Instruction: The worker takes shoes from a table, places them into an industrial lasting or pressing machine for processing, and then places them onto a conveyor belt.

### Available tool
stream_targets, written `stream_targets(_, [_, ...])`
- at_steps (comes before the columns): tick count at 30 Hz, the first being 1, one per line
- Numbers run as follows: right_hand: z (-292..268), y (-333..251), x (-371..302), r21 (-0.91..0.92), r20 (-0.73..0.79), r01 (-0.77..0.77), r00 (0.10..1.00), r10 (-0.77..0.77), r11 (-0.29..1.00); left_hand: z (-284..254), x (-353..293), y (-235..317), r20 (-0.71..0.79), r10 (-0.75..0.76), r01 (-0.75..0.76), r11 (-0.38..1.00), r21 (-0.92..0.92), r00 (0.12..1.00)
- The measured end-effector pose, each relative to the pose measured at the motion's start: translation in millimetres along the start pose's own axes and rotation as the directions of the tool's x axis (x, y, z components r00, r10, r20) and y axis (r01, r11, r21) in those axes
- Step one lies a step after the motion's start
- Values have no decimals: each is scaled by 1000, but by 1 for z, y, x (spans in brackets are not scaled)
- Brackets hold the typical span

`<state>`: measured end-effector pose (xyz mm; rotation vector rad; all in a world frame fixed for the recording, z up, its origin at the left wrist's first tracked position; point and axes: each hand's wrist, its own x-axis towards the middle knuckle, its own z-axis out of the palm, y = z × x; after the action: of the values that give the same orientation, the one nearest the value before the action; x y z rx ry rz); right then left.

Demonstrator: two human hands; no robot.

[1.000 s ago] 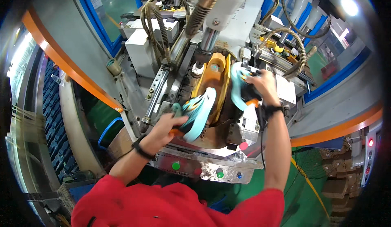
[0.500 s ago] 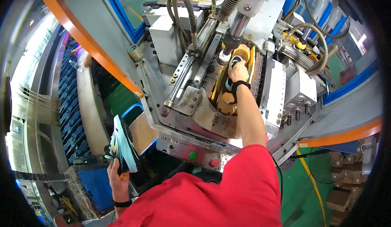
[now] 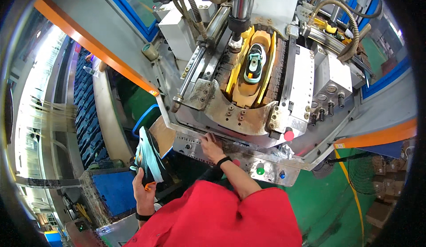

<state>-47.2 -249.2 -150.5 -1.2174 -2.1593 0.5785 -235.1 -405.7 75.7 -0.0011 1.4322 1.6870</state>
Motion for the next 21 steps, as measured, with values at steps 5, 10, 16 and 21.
stream_targets(5, [8,17,-3,-63,41,16,999,-14,998,9,-7,-8,17,-7,6,1000,8,1000])
stream_targets(10, [-162,-72,71,442,-307,170,951,-30,881,0,-1,-9,42,-49,48,999,19,998])
stream_targets(16, [-426,-35,278,-261,-865,312,344,-365,913,21,0,-19,34,-40,41,999,-9,999])
stream_targets(21, [-453,-31,336,131,-754,353,642,-138,926,12,-6,-30,108,-54,55,998,-6,993])
